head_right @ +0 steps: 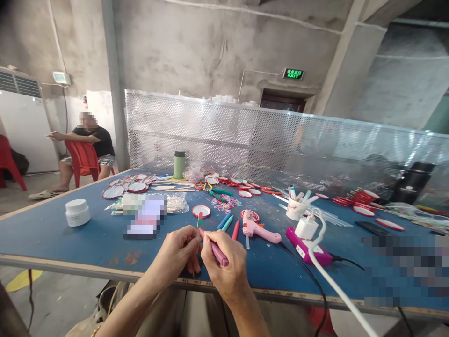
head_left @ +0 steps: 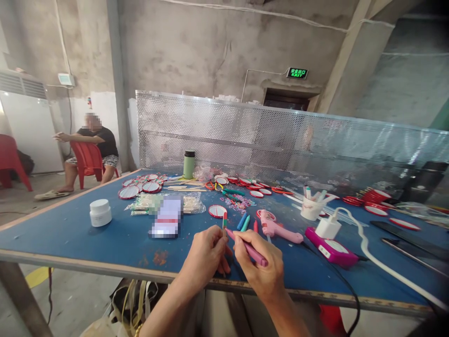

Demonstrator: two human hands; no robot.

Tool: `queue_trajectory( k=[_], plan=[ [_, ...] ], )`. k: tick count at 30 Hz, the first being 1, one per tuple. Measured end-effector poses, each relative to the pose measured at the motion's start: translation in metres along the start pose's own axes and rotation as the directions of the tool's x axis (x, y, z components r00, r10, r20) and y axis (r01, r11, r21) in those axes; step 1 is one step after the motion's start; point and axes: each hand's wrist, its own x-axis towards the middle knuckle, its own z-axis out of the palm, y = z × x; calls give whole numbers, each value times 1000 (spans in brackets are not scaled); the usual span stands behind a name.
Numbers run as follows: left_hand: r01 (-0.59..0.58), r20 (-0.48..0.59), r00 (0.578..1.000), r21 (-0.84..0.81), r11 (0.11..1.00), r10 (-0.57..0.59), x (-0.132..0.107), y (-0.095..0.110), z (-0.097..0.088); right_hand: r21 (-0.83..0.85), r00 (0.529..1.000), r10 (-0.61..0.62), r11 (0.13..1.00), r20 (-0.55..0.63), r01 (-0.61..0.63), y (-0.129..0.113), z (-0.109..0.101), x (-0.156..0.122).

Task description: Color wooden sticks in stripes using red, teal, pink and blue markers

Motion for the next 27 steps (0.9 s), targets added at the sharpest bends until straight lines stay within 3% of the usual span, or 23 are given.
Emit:
queue_trajectory(
  k=[27],
  plan=[
    [-12, -6, 1000, 18, 1000, 12, -1, -2, -1, -42, 999, 9, 999, -45, -11, 2, 0, -1]
  ],
)
